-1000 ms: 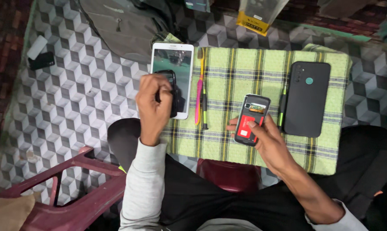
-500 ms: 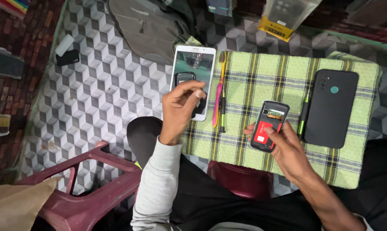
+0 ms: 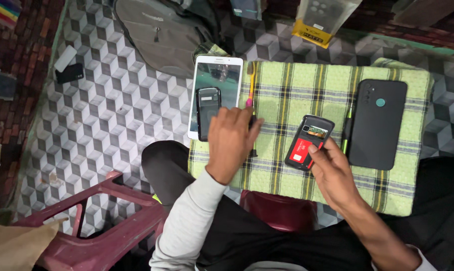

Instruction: The person applies a screen protector to a white smartphone, then picks up a black feature phone, removes its back cover, and uses a screwdriver to unscrew the internal screws. The person handles a tablet and a second smartphone on the lap mat but does not modify them.

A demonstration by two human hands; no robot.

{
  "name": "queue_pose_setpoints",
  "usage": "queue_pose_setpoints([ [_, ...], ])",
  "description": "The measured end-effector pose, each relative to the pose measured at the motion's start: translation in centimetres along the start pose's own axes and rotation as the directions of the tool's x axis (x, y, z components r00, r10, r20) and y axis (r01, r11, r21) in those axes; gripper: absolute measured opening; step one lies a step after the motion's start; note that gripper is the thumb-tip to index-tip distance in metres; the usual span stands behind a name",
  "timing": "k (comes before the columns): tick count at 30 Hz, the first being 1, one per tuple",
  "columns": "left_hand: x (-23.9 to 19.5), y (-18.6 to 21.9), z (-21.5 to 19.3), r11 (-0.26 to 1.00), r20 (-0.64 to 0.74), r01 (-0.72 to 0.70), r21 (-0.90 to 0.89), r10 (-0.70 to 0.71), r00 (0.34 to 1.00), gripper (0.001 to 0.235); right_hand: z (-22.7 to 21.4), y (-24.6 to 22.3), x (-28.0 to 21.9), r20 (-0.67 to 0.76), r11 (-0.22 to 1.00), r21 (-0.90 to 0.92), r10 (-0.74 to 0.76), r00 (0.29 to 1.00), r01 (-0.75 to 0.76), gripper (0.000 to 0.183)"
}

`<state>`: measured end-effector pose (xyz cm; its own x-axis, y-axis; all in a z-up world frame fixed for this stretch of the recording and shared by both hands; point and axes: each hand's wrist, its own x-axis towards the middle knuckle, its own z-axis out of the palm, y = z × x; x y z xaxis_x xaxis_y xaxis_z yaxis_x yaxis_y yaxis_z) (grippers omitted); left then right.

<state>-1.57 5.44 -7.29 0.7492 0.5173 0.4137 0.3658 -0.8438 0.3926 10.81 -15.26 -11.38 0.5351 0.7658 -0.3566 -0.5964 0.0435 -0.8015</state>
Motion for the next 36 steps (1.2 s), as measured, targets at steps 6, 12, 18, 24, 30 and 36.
queue_pose_setpoints([
  [6,-0.2,1.5,0.3,0.994,0.047,0.039,0.106,-0.044,0.998,0.030,0.1,-0.7,-0.1,-0.052,0.992,-0.127,-0.025,0.998,0.018,0.032],
  [12,-0.3,1.9,0.7,0.982,0.019,0.045,0.184,-0.050,0.999,0.026,0.8,-1.1,-0.2,-0.075,0.975,-0.208,-0.096,0.993,0.079,0.044],
  [18,-0.1,1.6,0.4,0.974,0.026,0.089,0.208,-0.097,0.995,0.017,1.6,-1.4,-0.5,-0.038,0.922,-0.374,-0.119,0.992,0.096,0.071],
  [24,-0.5,2.1,0.3,0.974,0.077,0.072,0.214,-0.090,0.993,0.021,1.6,-0.9,-0.6,-0.009,0.856,-0.481,-0.222,0.975,0.190,0.072],
  [30,-0.6,2.1,0.5,0.978,0.088,0.046,0.204,-0.065,0.994,0.018,2.0,-1.3,-0.7,-0.056,0.663,-0.729,-0.305,0.951,0.170,0.067],
  [36,-0.7,2.2,0.5,0.983,0.104,0.049,0.176,-0.068,0.992,0.017,2.0,-1.5,-0.6,-0.083,0.629,-0.770,-0.266,0.960,0.107,0.070],
])
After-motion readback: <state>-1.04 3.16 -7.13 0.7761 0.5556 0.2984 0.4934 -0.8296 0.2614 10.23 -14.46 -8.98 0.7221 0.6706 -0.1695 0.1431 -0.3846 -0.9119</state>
